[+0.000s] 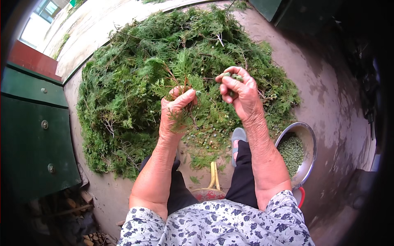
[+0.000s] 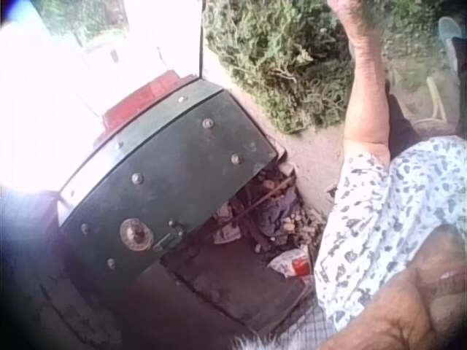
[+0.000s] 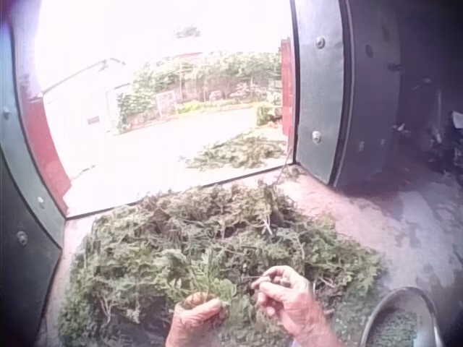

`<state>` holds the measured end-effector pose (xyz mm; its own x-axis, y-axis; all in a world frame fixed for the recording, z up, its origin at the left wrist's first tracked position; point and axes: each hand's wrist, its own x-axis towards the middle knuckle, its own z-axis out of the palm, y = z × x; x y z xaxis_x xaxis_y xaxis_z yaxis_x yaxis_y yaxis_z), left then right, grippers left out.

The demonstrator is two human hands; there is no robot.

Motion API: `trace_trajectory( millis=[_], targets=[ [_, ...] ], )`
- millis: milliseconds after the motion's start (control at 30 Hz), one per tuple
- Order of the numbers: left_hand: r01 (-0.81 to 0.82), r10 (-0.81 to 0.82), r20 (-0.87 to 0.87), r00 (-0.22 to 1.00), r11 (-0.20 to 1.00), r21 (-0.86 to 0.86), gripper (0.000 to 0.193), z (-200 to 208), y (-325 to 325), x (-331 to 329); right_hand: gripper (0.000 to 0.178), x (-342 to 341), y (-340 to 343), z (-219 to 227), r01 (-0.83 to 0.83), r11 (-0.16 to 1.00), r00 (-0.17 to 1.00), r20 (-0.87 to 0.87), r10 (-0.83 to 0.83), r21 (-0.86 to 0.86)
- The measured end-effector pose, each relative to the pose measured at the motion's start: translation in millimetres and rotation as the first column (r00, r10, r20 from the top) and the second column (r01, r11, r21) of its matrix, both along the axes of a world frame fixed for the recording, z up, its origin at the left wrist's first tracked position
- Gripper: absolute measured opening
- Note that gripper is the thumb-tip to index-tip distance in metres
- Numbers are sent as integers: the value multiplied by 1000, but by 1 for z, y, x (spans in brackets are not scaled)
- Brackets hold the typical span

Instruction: Picking small green berries or seeds from thuja/cypress-like evergreen branches and collecting them in a metal bowl.

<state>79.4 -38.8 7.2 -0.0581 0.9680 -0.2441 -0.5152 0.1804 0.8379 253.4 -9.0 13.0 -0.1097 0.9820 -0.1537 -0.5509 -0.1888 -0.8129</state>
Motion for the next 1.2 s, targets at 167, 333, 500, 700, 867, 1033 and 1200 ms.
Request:
trace_trajectory(
  millis=[167, 333, 500, 700, 867, 1033, 1200],
  targets=[
    [-10, 11, -22, 1000, 998, 55, 5, -4, 0, 5, 22, -19, -12, -2, -178, 983, 982, -67, 174, -52],
    [28, -27, 88, 996, 1000, -5, 6, 6, -3, 10, 22, -34, -22, 2, -191, 980, 953, 252, 170, 62],
    [163, -157, 193, 969, 987, -15, 9, -3, 1, -2, 15, -30, -21, -2, -144, 988, 989, -29, 143, -60],
    [147, -149, 279, 949, 989, 29, 18, -2, 0, -5, 19, 7, -5, 0, 13, 998, 985, -169, -22, -53],
    [154, -158, 266, 951, 987, 37, 23, -6, 7, -9, 22, 82, -20, -1, 255, 966, 964, 90, -251, -38],
    [86, -96, 351, 931, 995, 43, 26, -7, 2, -9, 18, 188, -83, -41, 484, 875, 762, 508, -400, -36],
    [164, -199, 282, 939, 976, 145, 29, 1, -5, -13, 34, 317, -194, -98, 768, 640, 162, 972, -172, -15]
  ],
)
